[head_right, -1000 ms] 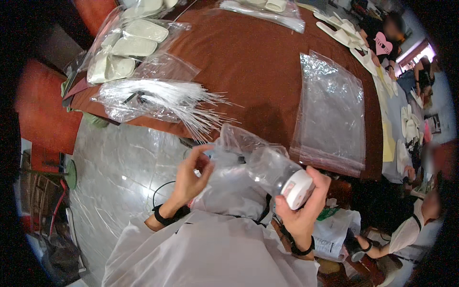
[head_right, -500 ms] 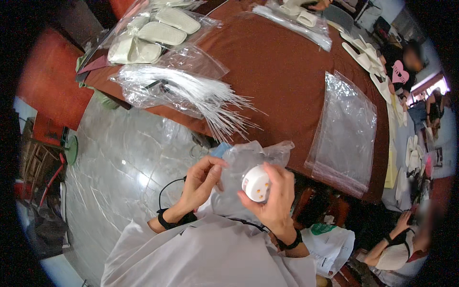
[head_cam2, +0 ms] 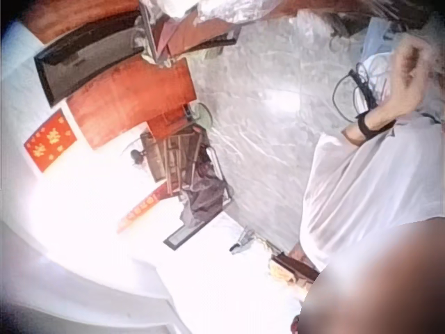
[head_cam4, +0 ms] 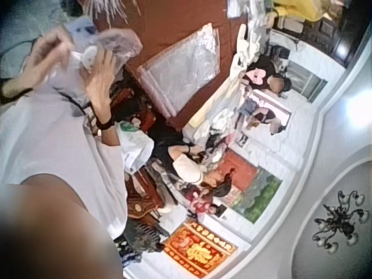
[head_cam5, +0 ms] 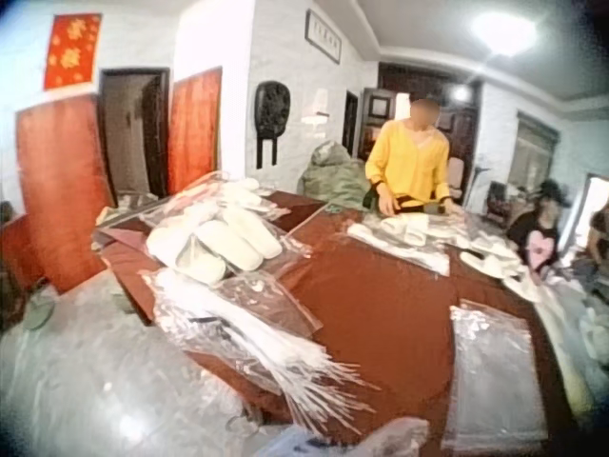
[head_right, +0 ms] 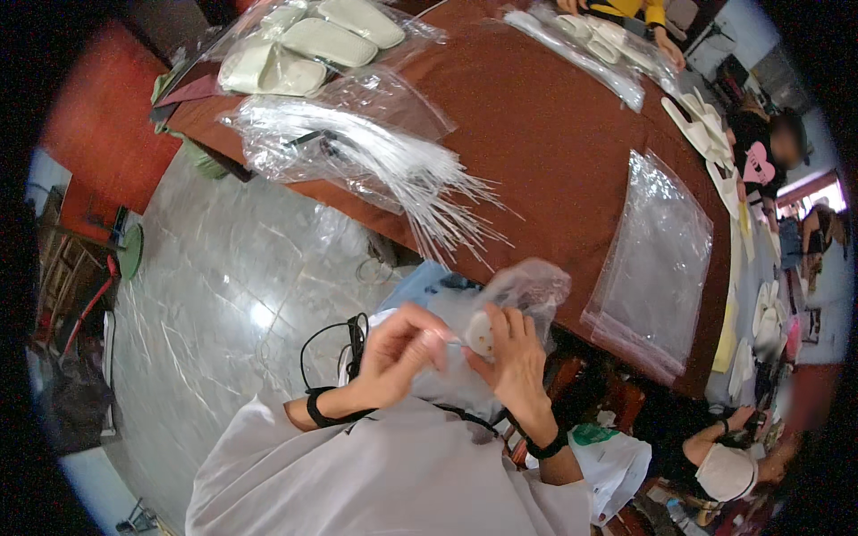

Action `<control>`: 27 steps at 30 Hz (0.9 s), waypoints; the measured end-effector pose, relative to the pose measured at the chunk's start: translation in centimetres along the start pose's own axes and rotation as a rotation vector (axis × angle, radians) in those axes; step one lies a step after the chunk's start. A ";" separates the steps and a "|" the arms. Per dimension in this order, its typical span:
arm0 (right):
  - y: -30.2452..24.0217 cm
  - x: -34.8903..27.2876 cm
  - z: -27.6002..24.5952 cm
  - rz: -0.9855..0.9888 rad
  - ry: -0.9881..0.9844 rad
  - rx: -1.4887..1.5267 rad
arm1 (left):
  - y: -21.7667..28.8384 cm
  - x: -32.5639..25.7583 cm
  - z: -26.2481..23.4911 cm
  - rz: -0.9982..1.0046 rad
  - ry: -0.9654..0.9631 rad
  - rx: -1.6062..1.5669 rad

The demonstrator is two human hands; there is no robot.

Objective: The recorder and others are packaging white slides into plastic bags at a large table in a manufacturing setting.

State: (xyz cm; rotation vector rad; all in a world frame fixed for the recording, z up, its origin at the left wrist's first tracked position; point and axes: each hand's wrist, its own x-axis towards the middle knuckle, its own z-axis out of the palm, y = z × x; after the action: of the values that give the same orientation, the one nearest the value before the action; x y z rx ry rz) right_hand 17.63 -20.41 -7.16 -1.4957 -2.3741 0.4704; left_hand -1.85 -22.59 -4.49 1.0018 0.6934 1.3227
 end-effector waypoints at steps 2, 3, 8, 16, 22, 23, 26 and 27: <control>0.3 0.6 1.1 0.004 0.006 0.014 | -0.1 -0.1 0.7 0.042 -0.129 0.048; 0.3 0.9 1.4 0.020 0.021 0.026 | -0.2 -0.1 0.6 0.045 -0.117 0.046; -0.5 2.6 2.7 -0.189 0.159 -0.155 | -0.1 -0.2 -0.2 0.064 -0.224 0.062; 0.7 0.5 2.1 0.045 -0.012 0.102 | 1.5 0.1 -2.2 0.077 0.052 -0.011; 1.7 -1.5 -1.9 0.055 0.249 0.153 | 1.2 1.4 -4.3 0.125 0.080 -0.124; 1.5 -1.6 -2.1 0.074 0.234 0.104 | 1.1 1.5 -4.3 0.143 0.070 -0.123; 2.1 -1.2 -0.7 0.040 0.142 0.112 | 0.8 1.4 -3.5 0.138 0.042 -0.118; 2.3 -1.0 0.1 0.033 0.139 0.115 | 0.8 1.3 -3.1 0.118 0.036 -0.132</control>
State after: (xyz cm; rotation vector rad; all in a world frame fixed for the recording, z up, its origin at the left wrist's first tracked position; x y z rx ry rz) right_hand 19.85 -20.42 -8.29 -1.4689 -2.1813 0.4851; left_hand -4.75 -20.70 -4.98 0.9253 0.5733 1.4731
